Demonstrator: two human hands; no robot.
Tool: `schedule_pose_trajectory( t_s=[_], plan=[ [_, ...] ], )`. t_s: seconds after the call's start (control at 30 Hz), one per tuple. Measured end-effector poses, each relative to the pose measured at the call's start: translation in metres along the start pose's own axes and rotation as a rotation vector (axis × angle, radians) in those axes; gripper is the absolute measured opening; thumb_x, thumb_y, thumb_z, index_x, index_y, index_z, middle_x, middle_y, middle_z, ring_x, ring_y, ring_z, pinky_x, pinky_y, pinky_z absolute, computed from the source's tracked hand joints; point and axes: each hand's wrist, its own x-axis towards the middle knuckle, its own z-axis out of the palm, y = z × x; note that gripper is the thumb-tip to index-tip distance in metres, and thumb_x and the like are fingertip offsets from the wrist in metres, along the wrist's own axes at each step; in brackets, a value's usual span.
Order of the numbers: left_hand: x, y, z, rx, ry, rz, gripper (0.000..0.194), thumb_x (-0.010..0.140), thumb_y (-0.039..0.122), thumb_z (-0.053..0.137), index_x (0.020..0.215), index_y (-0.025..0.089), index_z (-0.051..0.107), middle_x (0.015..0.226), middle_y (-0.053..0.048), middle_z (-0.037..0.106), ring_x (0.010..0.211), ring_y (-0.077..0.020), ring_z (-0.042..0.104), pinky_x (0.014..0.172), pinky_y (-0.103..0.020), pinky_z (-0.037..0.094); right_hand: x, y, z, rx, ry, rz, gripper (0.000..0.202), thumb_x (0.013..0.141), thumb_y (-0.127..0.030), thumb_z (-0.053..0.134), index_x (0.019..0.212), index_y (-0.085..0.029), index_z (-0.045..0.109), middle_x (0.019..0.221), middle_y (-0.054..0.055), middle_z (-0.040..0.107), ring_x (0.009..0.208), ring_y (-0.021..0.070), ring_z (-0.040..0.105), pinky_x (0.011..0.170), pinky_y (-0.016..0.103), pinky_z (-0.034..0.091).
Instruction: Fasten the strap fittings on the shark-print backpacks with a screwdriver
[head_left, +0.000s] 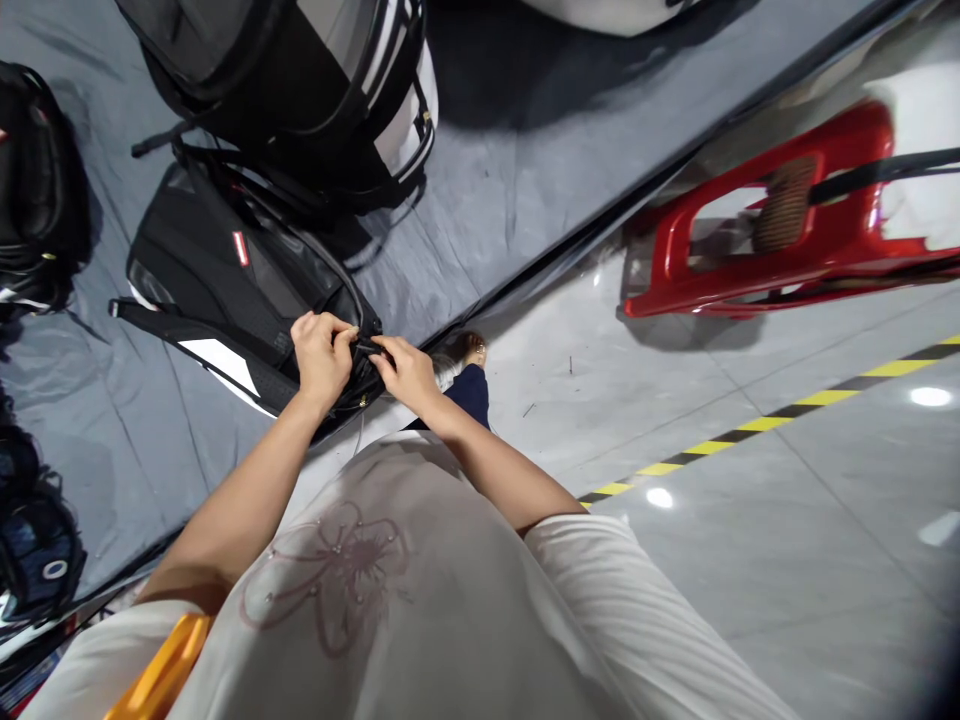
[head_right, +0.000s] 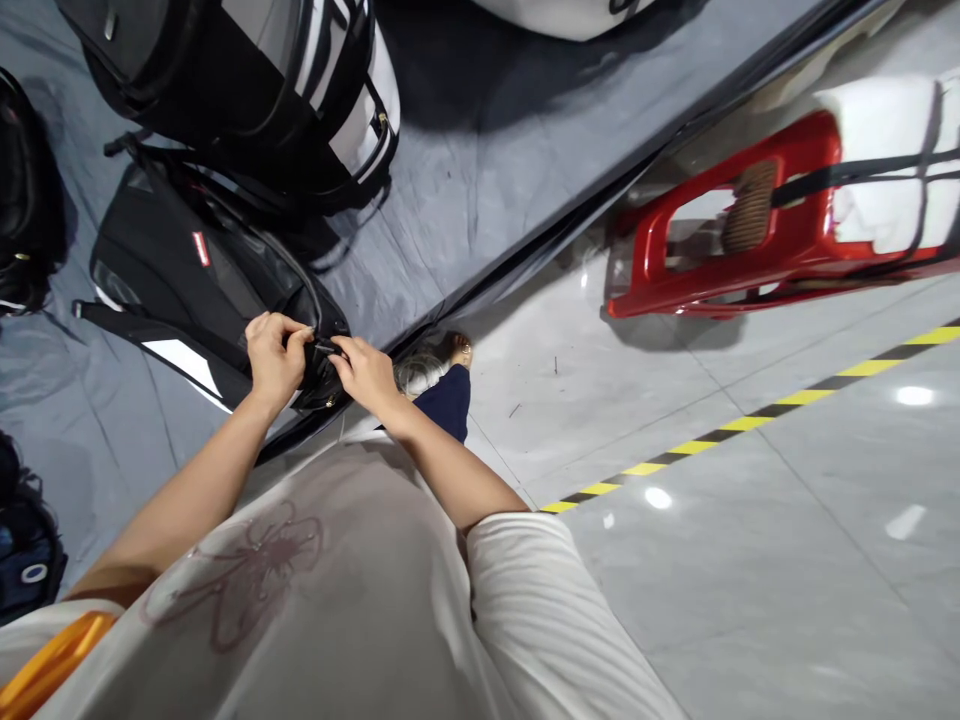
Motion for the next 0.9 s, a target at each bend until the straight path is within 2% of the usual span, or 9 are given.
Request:
schedule_pose_trajectory(
  t_s=[0.2, 0.4, 0.47, 0.53, 0.63, 0.7, 0.73, 0.8, 0.9],
  plan=[
    [-0.001, -0.001, -0.005, 0.023, -0.023, 0.053, 0.015, 0.085, 0.020, 0.052, 0.071, 0.021, 0.057, 0.071, 0.000, 0.064, 0.076, -0.0187, 0.060, 0.102, -0.043, 0.036, 0.004, -0.004, -0.002, -0.090, -0.058, 0.049, 0.029, 0.097, -0.027, 0.055, 0.123, -0.018, 0.064, 0.109, 0.009, 0.069, 0.099, 0.0228, 0.065, 0.087, 0.032, 0.050],
    [-0.030, 0.023, -0.013, 0.013, -0.264, 0.294, 0.020, 0.088, 0.021, 0.049, 0.073, 0.022, 0.062, 0.076, -0.002, 0.068, 0.084, -0.0193, 0.063, 0.102, -0.046, 0.034, 0.007, 0.003, 0.001, -0.074, -0.051, 0.071, 0.030, 0.097, -0.030, 0.053, 0.122, -0.019, 0.065, 0.104, 0.009, 0.070, 0.094, 0.0234, 0.066, 0.083, 0.032, 0.051],
    [-0.041, 0.027, -0.019, -0.006, -0.276, 0.213, 0.021, 0.090, 0.025, 0.051, 0.074, 0.022, 0.064, 0.077, -0.002, 0.070, 0.084, -0.0188, 0.064, 0.106, -0.047, 0.032, 0.006, 0.006, 0.001, -0.017, -0.036, 0.049, 0.029, 0.096, -0.030, 0.055, 0.121, -0.021, 0.066, 0.102, 0.008, 0.070, 0.091, 0.0222, 0.066, 0.083, 0.032, 0.051],
    [-0.048, 0.027, -0.030, -0.044, -0.324, 0.041, 0.024, 0.091, 0.031, 0.053, 0.072, 0.022, 0.065, 0.072, -0.001, 0.070, 0.079, -0.0179, 0.064, 0.105, -0.045, 0.036, 0.002, 0.010, -0.001, 0.123, -0.022, 0.059, 0.026, 0.092, -0.027, 0.059, 0.117, -0.021, 0.067, 0.101, 0.006, 0.070, 0.091, 0.0204, 0.065, 0.086, 0.032, 0.050],
    [-0.054, 0.027, -0.045, -0.195, -0.728, -0.152, 0.025, 0.089, 0.041, 0.055, 0.078, 0.022, 0.068, 0.072, 0.000, 0.071, 0.071, -0.0172, 0.065, 0.085, -0.035, 0.050, -0.011, 0.027, -0.012, 0.532, 0.128, 0.390, 0.023, 0.079, -0.023, 0.073, 0.102, -0.021, 0.070, 0.091, -0.001, 0.070, 0.084, 0.0160, 0.062, 0.084, 0.028, 0.049],
    [-0.056, 0.030, -0.050, -0.215, -0.944, -0.117, 0.028, 0.083, 0.044, 0.062, 0.101, 0.024, 0.071, 0.095, -0.003, 0.076, 0.088, -0.0210, 0.069, 0.083, -0.033, 0.052, -0.023, 0.048, -0.029, 0.713, 0.320, 0.671, 0.018, 0.077, -0.023, 0.075, 0.092, -0.020, 0.066, 0.079, -0.004, 0.066, 0.073, 0.0122, 0.060, 0.075, 0.024, 0.049],
    [-0.057, 0.033, -0.049, -0.186, -0.976, -0.071, 0.038, 0.080, 0.043, 0.065, 0.114, 0.025, 0.068, 0.110, -0.004, 0.074, 0.102, -0.0239, 0.068, 0.089, -0.035, 0.052, -0.030, 0.060, -0.040, 0.743, 0.416, 0.775, 0.013, 0.081, -0.024, 0.072, 0.088, -0.019, 0.063, 0.074, -0.005, 0.062, 0.067, 0.0106, 0.057, 0.069, 0.022, 0.049],
    [-0.055, 0.038, -0.045, -0.110, -0.930, -0.012, 0.053, 0.080, 0.041, 0.066, 0.130, 0.025, 0.061, 0.130, -0.008, 0.065, 0.122, -0.0284, 0.060, 0.103, -0.042, 0.046, -0.044, 0.085, -0.068, 0.735, 0.550, 0.900, 0.011, 0.091, -0.025, 0.060, 0.083, -0.017, 0.057, 0.067, -0.005, 0.058, 0.057, 0.0087, 0.053, 0.058, 0.021, 0.047],
    [-0.045, 0.045, -0.033, -0.089, -0.880, -0.013, 0.055, 0.087, 0.042, 0.056, 0.137, 0.018, 0.056, 0.138, -0.012, 0.060, 0.128, -0.0294, 0.056, 0.110, -0.046, 0.041, -0.056, 0.118, -0.106, 0.797, 0.655, 1.048, 0.020, 0.097, -0.028, 0.055, 0.081, -0.015, 0.056, 0.068, -0.003, 0.058, 0.054, 0.0087, 0.054, 0.052, 0.021, 0.047]
  ],
)
